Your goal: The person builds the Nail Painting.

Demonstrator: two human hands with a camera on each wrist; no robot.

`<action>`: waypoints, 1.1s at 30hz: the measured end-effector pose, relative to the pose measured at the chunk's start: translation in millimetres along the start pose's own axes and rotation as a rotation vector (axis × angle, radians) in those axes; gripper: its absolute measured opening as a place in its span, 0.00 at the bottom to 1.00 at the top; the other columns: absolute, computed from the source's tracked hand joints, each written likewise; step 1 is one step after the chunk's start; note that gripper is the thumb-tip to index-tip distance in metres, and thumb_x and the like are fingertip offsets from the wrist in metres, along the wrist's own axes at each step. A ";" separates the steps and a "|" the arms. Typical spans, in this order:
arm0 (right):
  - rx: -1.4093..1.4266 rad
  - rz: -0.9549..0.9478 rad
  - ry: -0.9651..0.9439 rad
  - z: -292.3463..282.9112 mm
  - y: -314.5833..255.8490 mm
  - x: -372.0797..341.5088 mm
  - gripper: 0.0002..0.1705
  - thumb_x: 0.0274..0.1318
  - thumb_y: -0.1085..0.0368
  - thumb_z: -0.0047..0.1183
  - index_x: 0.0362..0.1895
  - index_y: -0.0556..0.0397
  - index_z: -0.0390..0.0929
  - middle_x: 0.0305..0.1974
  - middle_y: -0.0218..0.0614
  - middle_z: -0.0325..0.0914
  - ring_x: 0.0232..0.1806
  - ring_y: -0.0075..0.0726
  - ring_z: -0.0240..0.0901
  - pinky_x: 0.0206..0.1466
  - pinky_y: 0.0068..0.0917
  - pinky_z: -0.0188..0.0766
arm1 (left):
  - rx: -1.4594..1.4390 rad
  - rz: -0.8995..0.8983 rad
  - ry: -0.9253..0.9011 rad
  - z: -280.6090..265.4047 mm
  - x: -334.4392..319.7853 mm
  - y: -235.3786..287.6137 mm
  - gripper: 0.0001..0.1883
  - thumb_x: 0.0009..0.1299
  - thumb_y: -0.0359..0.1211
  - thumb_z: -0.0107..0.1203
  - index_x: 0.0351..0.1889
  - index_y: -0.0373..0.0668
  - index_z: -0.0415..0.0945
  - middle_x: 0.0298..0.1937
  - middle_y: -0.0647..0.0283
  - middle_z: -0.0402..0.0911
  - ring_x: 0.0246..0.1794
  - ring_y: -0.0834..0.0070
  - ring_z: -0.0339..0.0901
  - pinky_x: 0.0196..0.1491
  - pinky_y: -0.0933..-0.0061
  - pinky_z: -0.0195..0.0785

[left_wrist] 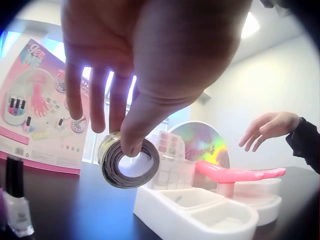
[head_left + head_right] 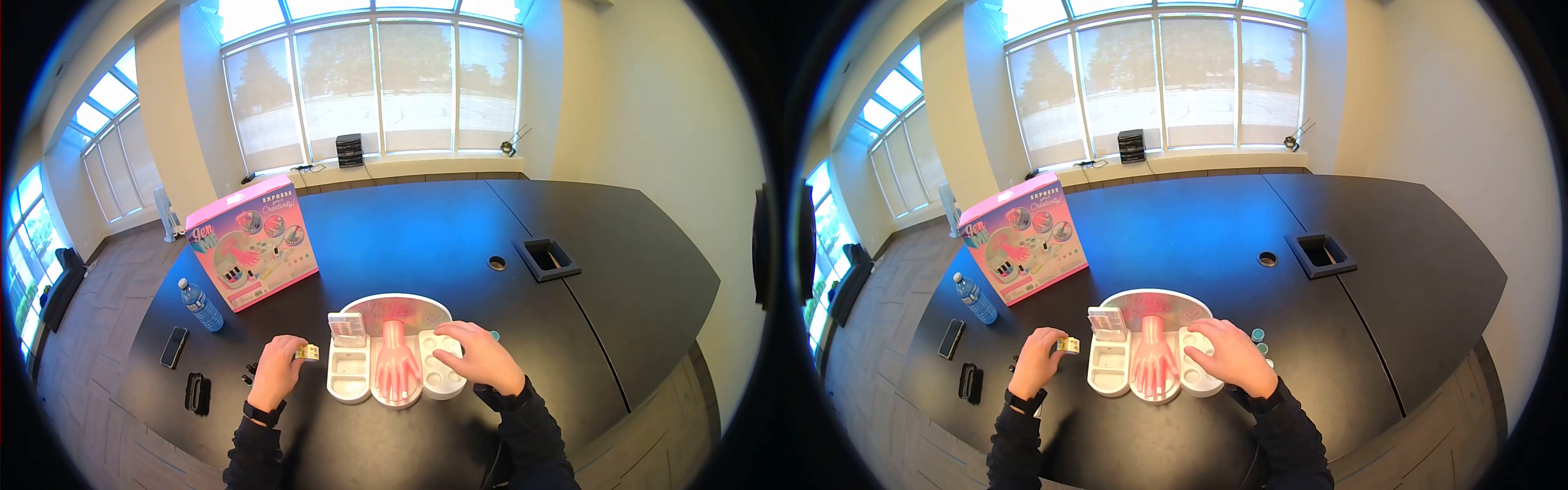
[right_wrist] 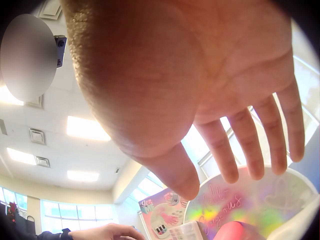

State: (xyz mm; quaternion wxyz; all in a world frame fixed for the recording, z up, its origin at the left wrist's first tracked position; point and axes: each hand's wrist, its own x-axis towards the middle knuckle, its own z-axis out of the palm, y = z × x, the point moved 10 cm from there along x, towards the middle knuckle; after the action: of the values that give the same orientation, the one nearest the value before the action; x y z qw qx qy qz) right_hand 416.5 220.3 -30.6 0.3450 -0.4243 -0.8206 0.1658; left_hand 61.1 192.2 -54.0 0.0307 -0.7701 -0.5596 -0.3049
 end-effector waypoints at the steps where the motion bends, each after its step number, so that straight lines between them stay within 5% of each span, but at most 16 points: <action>1: -0.003 -0.002 0.011 -1.5 0.6 0.0 0.23 0.66 0.55 0.68 0.59 0.55 0.87 0.58 0.49 0.88 0.61 0.61 0.83 0.65 0.50 0.79 | -0.040 0.010 -0.016 -0.3 1.1 8.1 0.17 0.64 0.21 0.69 0.52 0.41 0.84 0.51 0.56 0.87 0.60 0.51 0.81 0.63 0.53 0.73; 13: -0.046 0.038 -0.006 -2.4 13.4 1.0 0.24 0.67 0.52 0.67 0.59 0.56 0.87 0.58 0.52 0.88 0.60 0.63 0.83 0.66 0.50 0.78 | -0.194 0.104 -0.112 29.3 11.5 44.4 0.16 0.68 0.25 0.68 0.54 0.39 0.84 0.52 0.55 0.88 0.58 0.51 0.83 0.62 0.52 0.76; 19: -0.076 0.071 -0.025 -2.4 14.3 0.4 0.24 0.67 0.53 0.69 0.59 0.55 0.87 0.60 0.46 0.88 0.62 0.57 0.83 0.67 0.46 0.79 | -0.180 0.107 -0.163 51.7 13.1 36.2 0.18 0.67 0.25 0.70 0.54 0.41 0.84 0.53 0.54 0.87 0.61 0.50 0.81 0.65 0.53 0.76; 33: -0.064 0.057 -0.031 -2.8 13.7 0.0 0.24 0.67 0.53 0.68 0.59 0.56 0.87 0.59 0.49 0.88 0.61 0.60 0.83 0.67 0.48 0.79 | -0.133 0.086 -0.173 72.5 5.5 24.5 0.13 0.68 0.29 0.71 0.50 0.41 0.86 0.53 0.56 0.89 0.62 0.53 0.82 0.65 0.52 0.75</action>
State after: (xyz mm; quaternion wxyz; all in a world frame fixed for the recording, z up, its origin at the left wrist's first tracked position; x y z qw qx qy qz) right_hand 426.5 228.2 -36.3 0.3134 -0.4559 -0.8183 0.1558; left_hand 115.3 215.9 -102.9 -0.0556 -0.8172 -0.5049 -0.2723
